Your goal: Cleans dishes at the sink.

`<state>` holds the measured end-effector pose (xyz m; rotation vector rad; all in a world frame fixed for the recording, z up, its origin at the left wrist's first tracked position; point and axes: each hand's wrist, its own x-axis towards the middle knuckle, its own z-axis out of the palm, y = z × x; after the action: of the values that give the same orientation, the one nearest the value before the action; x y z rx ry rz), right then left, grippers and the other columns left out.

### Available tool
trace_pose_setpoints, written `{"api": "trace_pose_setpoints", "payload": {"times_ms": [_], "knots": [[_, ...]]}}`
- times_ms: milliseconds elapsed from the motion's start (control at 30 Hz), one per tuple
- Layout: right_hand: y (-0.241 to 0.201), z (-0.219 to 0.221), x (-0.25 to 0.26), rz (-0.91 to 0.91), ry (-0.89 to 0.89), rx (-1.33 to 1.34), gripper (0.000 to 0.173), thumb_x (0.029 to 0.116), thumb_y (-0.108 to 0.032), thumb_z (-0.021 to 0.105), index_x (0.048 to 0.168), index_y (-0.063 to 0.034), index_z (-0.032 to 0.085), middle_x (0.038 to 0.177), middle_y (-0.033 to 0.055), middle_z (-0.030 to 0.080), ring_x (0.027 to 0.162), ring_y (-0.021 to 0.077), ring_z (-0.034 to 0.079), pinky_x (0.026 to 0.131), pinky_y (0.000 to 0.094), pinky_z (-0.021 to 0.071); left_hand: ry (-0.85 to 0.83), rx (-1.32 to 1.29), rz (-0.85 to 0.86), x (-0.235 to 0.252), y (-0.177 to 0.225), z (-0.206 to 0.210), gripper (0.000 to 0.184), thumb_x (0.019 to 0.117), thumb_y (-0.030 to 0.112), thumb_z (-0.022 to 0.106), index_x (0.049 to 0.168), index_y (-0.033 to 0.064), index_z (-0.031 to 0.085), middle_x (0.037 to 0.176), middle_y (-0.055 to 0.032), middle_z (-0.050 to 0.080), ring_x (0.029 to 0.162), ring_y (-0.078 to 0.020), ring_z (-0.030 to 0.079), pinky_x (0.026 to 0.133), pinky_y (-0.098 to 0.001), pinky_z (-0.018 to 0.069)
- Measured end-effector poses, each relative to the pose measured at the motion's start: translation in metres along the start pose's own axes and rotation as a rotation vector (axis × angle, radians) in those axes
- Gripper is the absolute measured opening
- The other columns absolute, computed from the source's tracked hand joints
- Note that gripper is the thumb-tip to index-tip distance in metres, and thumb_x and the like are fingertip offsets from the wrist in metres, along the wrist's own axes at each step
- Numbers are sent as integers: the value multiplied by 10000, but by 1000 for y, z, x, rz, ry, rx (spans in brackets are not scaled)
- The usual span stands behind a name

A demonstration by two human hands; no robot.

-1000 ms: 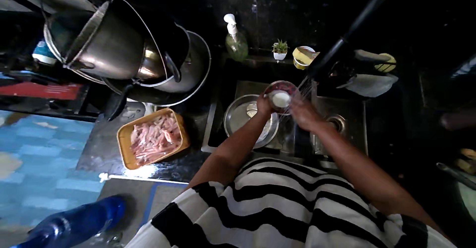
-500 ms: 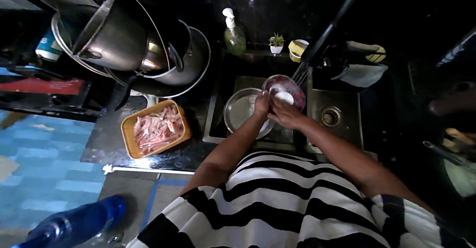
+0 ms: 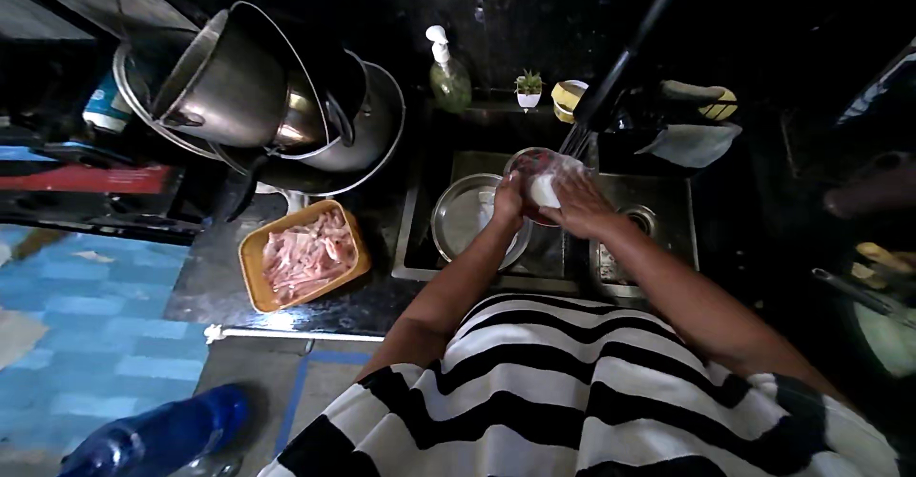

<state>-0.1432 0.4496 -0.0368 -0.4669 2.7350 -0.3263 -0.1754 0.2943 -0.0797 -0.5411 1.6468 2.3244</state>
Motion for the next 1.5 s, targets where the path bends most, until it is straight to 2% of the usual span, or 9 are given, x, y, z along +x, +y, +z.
{"api": "trace_pose_setpoints", "payload": {"times_ms": [133,367,533,733,867,1067,1333,1400,1500], "knots": [[-33,2,-5,-108,-98,79,817,1054,-611,373,1605,-13,294,1693,201,216,1576,362,190,1276,556,135,1,71,-38,2,0,0,394,1126,339,341,1275,42,554,908,-73,614,758,-145,597,699,-348,536],[0,8,-3,27,-4,-6,909,1031,-673,333,1594,38,278,1689,251,178,1581,416,113,1280,587,49,-26,62,-63,7,3,-1,460,1130,373,311,1359,30,517,1137,-157,646,985,-233,643,857,-447,555],[-13,7,19,-86,-9,111,835,1053,-606,364,1622,-9,234,1714,186,143,1591,348,129,1282,564,101,-76,88,-50,-2,2,5,401,1129,341,322,1242,33,552,904,-66,614,767,-138,602,715,-341,540],[-17,14,-6,-47,-21,61,854,1037,-634,382,1583,21,324,1676,252,221,1574,406,159,1283,569,90,10,56,51,7,8,-7,488,1136,361,276,1406,15,488,1198,-178,648,1041,-238,649,904,-453,553],[-31,8,12,-138,-4,147,835,1050,-598,404,1635,-35,210,1721,164,136,1595,336,119,1281,554,112,-45,47,87,4,4,-2,442,1134,341,279,1281,18,542,933,-70,646,783,-117,627,728,-328,555],[-11,11,-4,-56,113,-54,964,998,-713,358,1560,71,338,1655,297,240,1570,435,152,1282,587,46,-10,-49,104,11,7,-7,459,1132,362,293,1375,36,504,1107,-135,667,957,-194,664,841,-418,575],[-3,5,10,-29,145,-55,919,1011,-675,385,1594,29,288,1694,233,182,1586,397,113,1283,576,52,-34,-23,51,6,6,2,414,1127,388,295,1286,88,532,932,-50,648,745,-115,622,656,-306,552],[-16,10,-2,-30,134,-46,918,1005,-680,407,1568,42,347,1666,274,231,1569,442,148,1274,603,73,-26,-57,36,7,8,-1,447,1129,381,304,1365,59,506,1065,-117,663,906,-183,659,799,-392,575],[-37,9,3,-119,26,55,858,1023,-654,403,1600,-26,320,1698,202,198,1586,375,136,1278,570,84,-36,55,29,2,9,0,463,1132,377,289,1336,39,530,972,-88,646,818,-140,630,739,-343,553]]}}
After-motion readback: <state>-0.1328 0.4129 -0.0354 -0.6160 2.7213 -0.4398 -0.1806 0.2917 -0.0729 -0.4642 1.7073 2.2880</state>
